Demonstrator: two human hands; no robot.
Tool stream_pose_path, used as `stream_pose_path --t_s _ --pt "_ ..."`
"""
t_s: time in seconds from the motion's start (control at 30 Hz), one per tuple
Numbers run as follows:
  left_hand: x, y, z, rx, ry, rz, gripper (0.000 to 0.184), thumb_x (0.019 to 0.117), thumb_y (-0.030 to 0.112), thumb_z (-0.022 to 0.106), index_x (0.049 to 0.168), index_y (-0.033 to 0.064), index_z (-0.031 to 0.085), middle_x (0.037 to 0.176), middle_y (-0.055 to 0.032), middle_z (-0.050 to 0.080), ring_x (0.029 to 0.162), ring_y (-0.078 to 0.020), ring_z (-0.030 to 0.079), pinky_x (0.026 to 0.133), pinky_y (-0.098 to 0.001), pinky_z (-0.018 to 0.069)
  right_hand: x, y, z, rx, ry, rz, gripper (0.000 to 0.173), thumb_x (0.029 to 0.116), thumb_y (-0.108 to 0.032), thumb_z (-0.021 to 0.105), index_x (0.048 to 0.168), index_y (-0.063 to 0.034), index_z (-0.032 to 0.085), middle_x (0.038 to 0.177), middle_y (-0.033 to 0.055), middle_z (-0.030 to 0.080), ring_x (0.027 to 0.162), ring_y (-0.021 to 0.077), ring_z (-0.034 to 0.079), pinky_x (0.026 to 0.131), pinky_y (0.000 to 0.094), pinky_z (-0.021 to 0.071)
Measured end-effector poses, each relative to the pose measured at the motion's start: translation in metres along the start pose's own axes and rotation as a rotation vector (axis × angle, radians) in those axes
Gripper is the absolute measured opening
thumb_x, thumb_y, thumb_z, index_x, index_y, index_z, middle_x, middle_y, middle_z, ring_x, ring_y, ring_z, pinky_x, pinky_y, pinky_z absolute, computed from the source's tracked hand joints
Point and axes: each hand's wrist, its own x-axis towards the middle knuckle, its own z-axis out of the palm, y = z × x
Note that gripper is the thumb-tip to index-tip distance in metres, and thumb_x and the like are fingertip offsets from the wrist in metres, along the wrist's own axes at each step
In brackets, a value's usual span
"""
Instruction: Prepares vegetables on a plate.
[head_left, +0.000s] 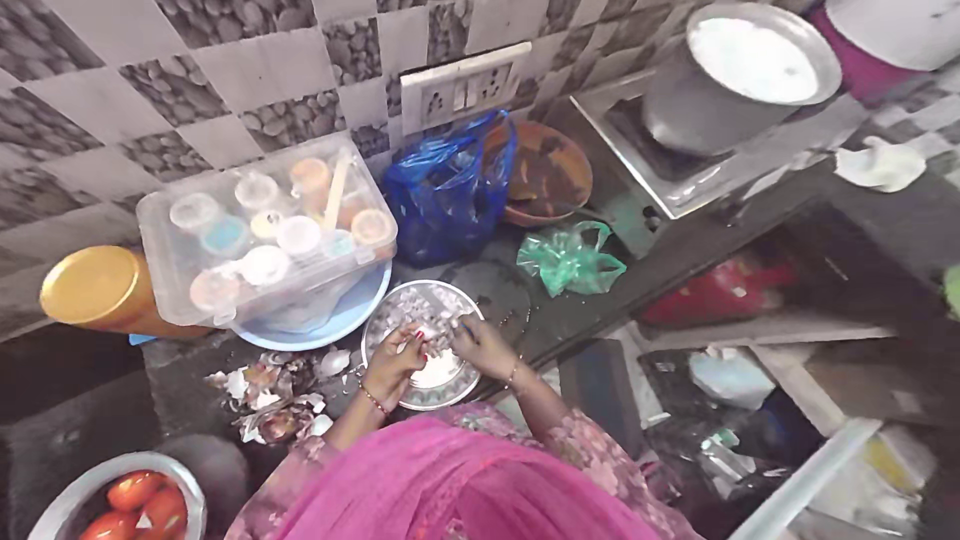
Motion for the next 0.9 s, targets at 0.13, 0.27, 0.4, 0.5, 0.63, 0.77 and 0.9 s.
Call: stream_pose_path --t_s 0.13,0.27,0.4,0.5,0.63,0.77,0.9 --pt "0.001 -0.003 0.001 -0.041 -0.059 -0.008 0.028 0.0839 -0.005 0.059 0.110 0.0056 0.060 0.088 0.0020 0.068 0.069 -0.0024 0.062 0.062 -0.0183 0.0532 0.000 0.001 0.011 0.048 -0.032 0.004 0.039 0.0968 -0.036 0.063 0.101 0.0023 0.062 0.084 0.0096 0.060 0.075 0.0173 0.058 0.073 0.0387 0.0507" --pt "0.002 -0.009 0.000 -0.122 -0.100 -0.006 0.035 0.0791 -0.006 0.063 0.112 0.0065 0.062 0.089 0.0011 0.069 0.068 -0.0029 0.062 0.062 -0.0190 0.0532 0.006 0.001 0.018 0.009 -0.057 -0.019 0.042 0.0987 -0.039 0.060 0.102 0.0034 0.062 0.082 0.0103 0.060 0.074 0.0187 0.058 0.072 0.0395 0.0500" --pt "0.004 -0.009 0.000 -0.141 -0.105 0.010 0.033 0.0803 -0.004 0.066 0.112 0.0070 0.062 0.090 0.0011 0.070 0.073 -0.0043 0.065 0.067 -0.0217 0.0557 0.007 -0.003 0.019 0.040 -0.102 -0.020 0.044 0.1037 -0.038 0.053 0.108 0.0039 0.063 0.086 0.0122 0.062 0.078 0.0203 0.060 0.075 0.0410 0.0509" --pt "0.006 -0.007 0.001 -0.124 -0.115 0.015 0.035 0.0793 -0.003 0.067 0.112 0.0073 0.062 0.090 0.0021 0.071 0.073 -0.0041 0.065 0.067 -0.0217 0.0561 0.006 -0.004 0.021 0.047 -0.094 -0.030 0.044 0.1049 -0.038 0.050 0.108 0.0044 0.062 0.085 0.0127 0.062 0.077 0.0206 0.060 0.074 0.0416 0.0507" --pt "0.009 -0.006 0.003 -0.105 -0.111 0.012 0.026 0.0834 -0.003 0.061 0.106 0.0098 0.062 0.084 0.0039 0.069 0.068 -0.0027 0.062 0.064 -0.0204 0.0539 0.007 -0.004 0.023 0.017 -0.066 -0.044 0.045 0.1073 -0.037 0.045 0.106 0.0039 0.064 0.082 0.0115 0.062 0.075 0.0205 0.060 0.073 0.0417 0.0507" --pt "0.012 -0.007 0.005 -0.087 -0.086 0.012 0.022 0.0843 -0.004 0.059 0.101 0.0104 0.061 0.082 0.0047 0.067 0.065 -0.0014 0.060 0.062 -0.0192 0.0526 0.008 -0.001 0.027 -0.006 -0.034 -0.058 0.047 0.1084 -0.035 0.041 0.098 0.0044 0.064 0.077 0.0112 0.060 0.073 0.0214 0.059 0.071 0.0433 0.0500" --pt "0.011 -0.008 0.006 -0.071 -0.043 -0.007 0.022 0.0860 -0.004 0.056 0.104 0.0075 0.061 0.080 0.0045 0.067 0.065 -0.0019 0.061 0.062 -0.0191 0.0536 0.008 -0.001 0.026 -0.030 -0.030 -0.059 0.048 0.1082 -0.035 0.042 0.092 0.0048 0.064 0.076 0.0115 0.059 0.073 0.0221 0.059 0.071 0.0426 0.0490"
